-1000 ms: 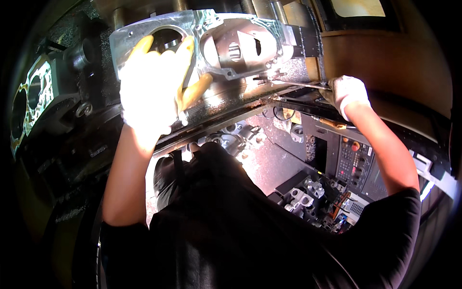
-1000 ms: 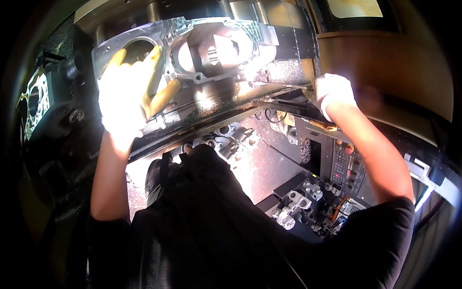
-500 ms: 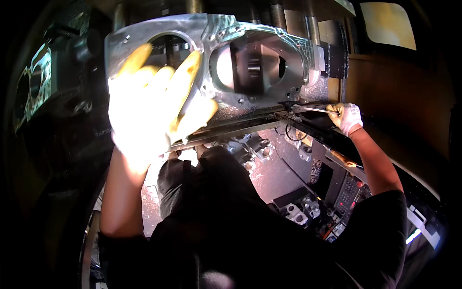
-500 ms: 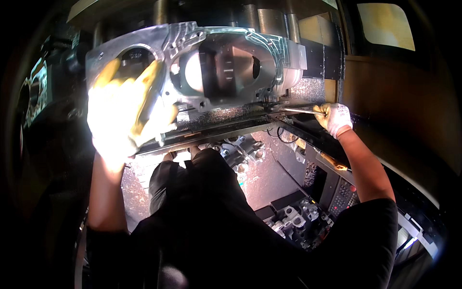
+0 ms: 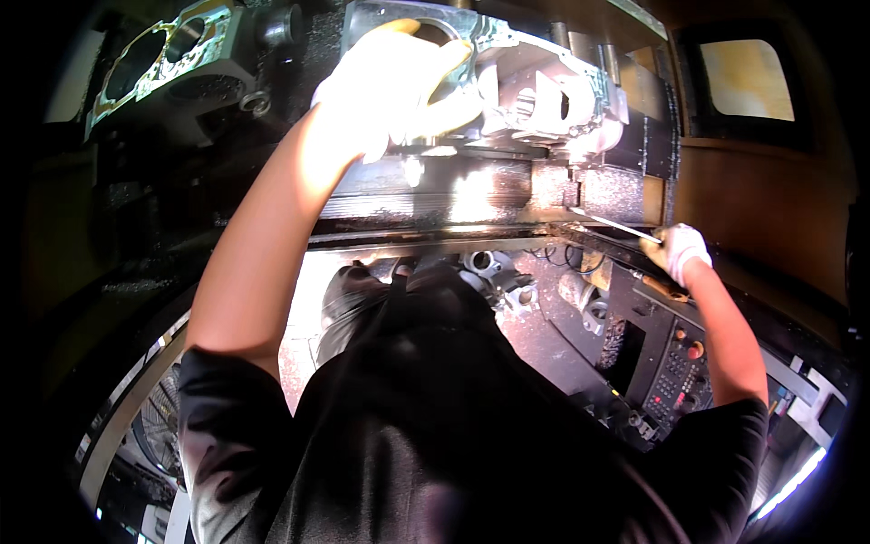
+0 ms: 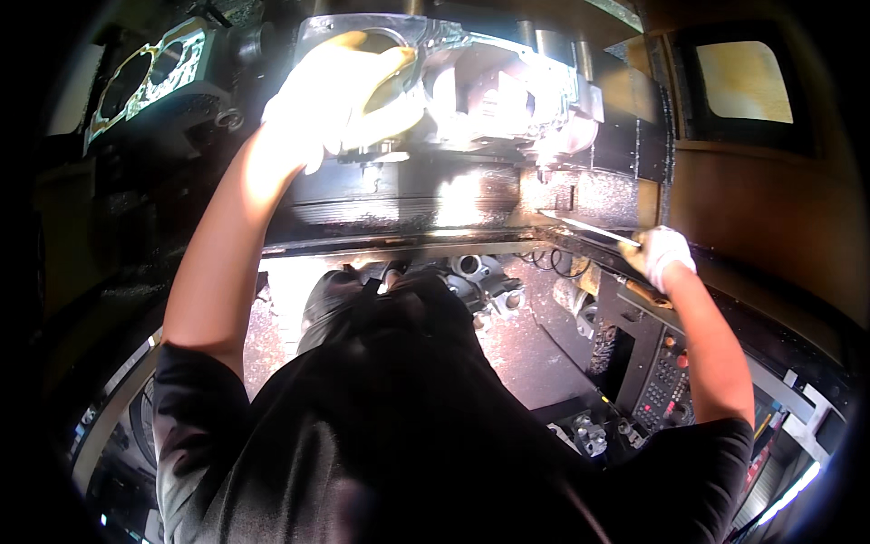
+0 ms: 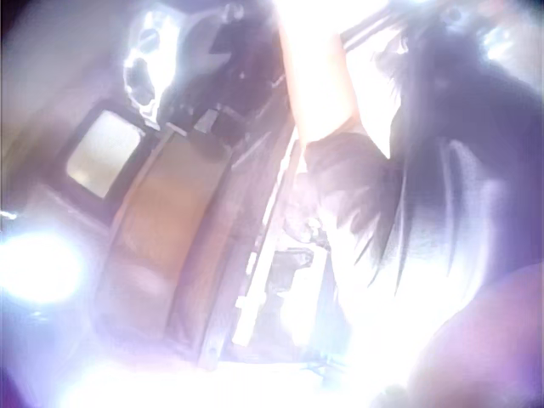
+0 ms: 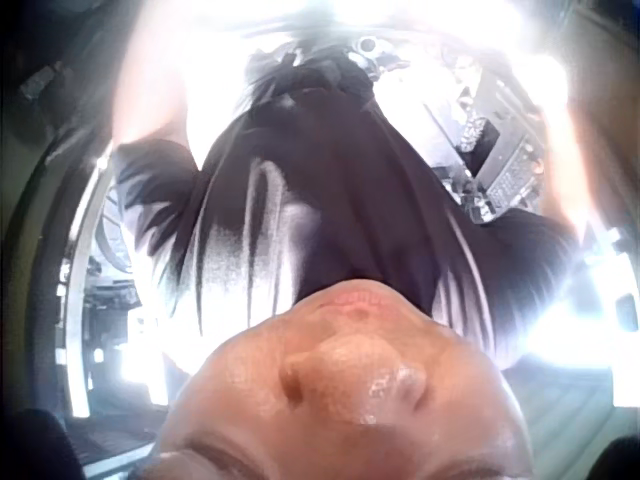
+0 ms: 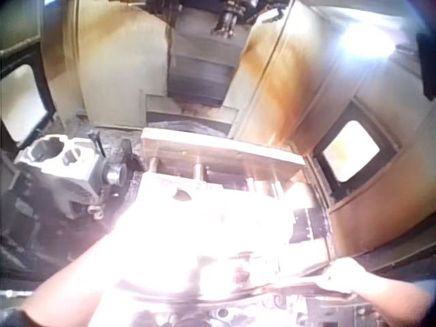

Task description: The person opens the door of a CNC machine and uses a screwdriver to loosen components on a metal engine block part. The person then removes the part from the machine using a hoist, places it on the floor to clean it with an air nozzle, and reloads it back into the machine fixture, securing it with the screwdriver before closing the machine door and pressing buttons on the control panel.

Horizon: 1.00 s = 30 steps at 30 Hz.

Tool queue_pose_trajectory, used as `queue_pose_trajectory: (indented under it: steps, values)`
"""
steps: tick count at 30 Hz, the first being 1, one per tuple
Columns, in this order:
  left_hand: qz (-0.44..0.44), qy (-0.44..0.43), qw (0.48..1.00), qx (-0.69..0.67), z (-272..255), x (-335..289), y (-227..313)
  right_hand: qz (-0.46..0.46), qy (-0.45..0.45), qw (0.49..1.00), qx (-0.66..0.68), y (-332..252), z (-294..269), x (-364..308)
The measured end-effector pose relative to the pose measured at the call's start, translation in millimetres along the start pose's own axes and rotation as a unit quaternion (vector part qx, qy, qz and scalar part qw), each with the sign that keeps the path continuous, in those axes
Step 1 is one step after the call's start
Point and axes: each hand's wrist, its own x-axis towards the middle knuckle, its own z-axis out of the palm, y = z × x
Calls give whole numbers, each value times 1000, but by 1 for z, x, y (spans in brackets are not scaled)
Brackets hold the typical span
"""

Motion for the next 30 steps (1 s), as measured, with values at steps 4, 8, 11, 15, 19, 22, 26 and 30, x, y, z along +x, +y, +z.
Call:
queue_pose_trajectory:
  steps: [4, 8, 11, 15, 19, 22, 26, 30]
  values:
    - [-49, -13, 998, -43, -5, 5, 10, -88, -51, 973, 207, -92, -10, -9]
    - [-21, 11, 999, -24, -5, 6, 7, -113, -46, 972, 202, -152, -36, -5]
    - [-11, 22, 999, -21, 0, 4, 2, -104, -22, 964, 242, -167, -52, -11]
    - [3, 41, 999, -17, 10, 0, -5, -123, -19, 969, 211, -168, -69, -9]
    - [18, 59, 998, -16, 17, -2, -12, -145, 18, 978, 152, -171, -71, 1]
    - [29, 70, 997, -15, 20, -3, -15, -174, 1, 961, 214, -173, -65, 8]
    - [30, 78, 996, -17, 24, -5, -17, -194, 2, 951, 239, -170, -47, 22]
    - [25, 61, 998, -19, 26, -3, -19, -183, 20, 935, 304, -188, -4, 63]
